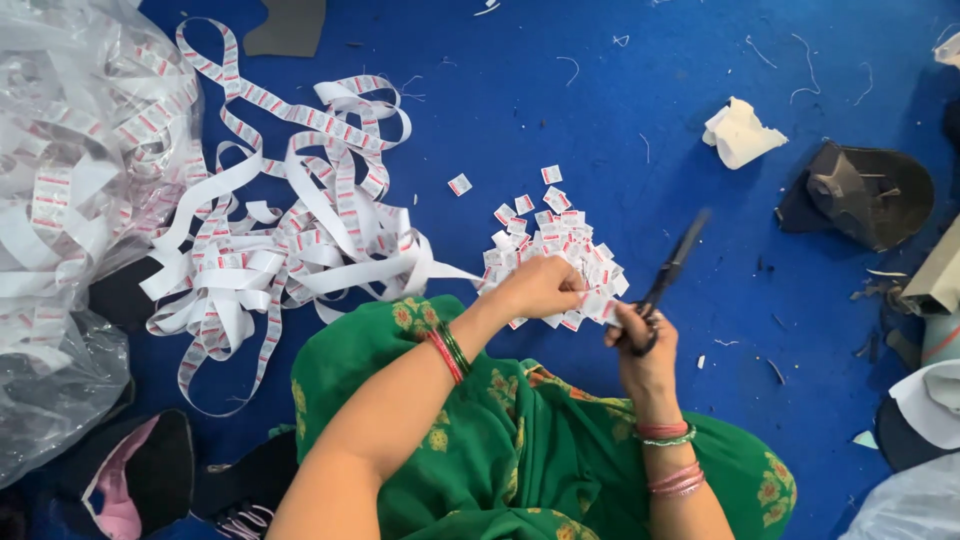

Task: Cutting individual small size or brand labels from a continuous fabric roll using scissors.

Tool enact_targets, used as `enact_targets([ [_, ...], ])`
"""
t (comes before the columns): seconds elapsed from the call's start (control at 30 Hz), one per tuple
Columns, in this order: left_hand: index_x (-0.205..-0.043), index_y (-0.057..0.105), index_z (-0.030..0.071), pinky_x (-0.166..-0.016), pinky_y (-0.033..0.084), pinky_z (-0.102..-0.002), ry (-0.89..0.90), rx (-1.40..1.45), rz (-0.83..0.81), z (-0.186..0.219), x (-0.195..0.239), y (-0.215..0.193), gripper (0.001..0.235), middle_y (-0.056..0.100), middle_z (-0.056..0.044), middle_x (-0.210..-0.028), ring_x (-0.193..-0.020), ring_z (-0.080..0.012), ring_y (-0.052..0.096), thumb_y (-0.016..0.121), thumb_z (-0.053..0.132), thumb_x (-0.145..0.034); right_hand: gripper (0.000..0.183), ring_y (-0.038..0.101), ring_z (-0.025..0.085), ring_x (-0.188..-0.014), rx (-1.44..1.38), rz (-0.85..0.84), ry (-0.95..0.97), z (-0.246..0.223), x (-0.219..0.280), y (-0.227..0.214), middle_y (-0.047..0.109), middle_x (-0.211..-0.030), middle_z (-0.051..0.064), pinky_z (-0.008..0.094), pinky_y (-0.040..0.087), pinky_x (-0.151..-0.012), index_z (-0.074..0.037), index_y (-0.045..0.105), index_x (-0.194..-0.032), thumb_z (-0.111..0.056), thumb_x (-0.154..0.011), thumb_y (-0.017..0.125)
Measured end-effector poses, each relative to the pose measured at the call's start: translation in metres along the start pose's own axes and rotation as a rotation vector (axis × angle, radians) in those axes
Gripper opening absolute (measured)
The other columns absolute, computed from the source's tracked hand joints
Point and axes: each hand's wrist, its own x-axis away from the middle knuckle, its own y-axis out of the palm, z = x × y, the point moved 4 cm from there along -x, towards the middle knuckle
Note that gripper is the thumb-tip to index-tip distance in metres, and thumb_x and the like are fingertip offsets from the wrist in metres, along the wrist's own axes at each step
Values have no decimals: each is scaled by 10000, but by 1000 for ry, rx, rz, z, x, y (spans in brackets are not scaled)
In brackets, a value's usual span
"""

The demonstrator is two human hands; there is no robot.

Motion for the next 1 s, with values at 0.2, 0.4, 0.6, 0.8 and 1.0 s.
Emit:
enact_targets([
  [0.2,-1122,787,157,-769,567,-389,46,-89,365,-12,-14,-13,330,764,-120,-829,-800,-259,740,582,161,-863,422,604,175,-651,-17,-130,78,12,0,-4,685,-839,114,323,520,-620,18,640,-948,-389,-1055,600],
  [0.4,-1081,794,65,-693,562,-306,25,128,657,-20,-18,-52,279,800,-80,-887,-768,-142,760,725,252,-885,654,648,194,-862,-82,-514,293,6,44,52,670,-1019,131,384,551,-822,16,629,-1082,-592,-1016,399],
  [0.6,-1203,774,64,-579,435,-278,-142,421,402,-22,-20,-47,339,660,-25,-795,-654,-86,529,669,198,-909,518,624,176,-817,18,-529,275,27,37,43,673,-1040,147,343,540,-770,24,617,-1104,-467,-1068,455],
  [0.8,-1111,790,27,-625,468,-240,-67,454,365,-22,-24,-42,295,707,13,-838,-702,-36,592,668,121,-859,384,625,147,-775,-32,-511,274,33,34,36,667,-996,127,314,539,-703,20,635,-1078,-354,-1052,552],
  [1.0,-1120,795,55,-570,430,-270,-119,405,346,-20,-18,-48,287,667,-14,-773,-641,-66,543,664,138,-878,346,584,145,-621,160,-390,273,51,25,16,646,-793,104,309,480,-556,45,621,-944,-285,-1038,659],
])
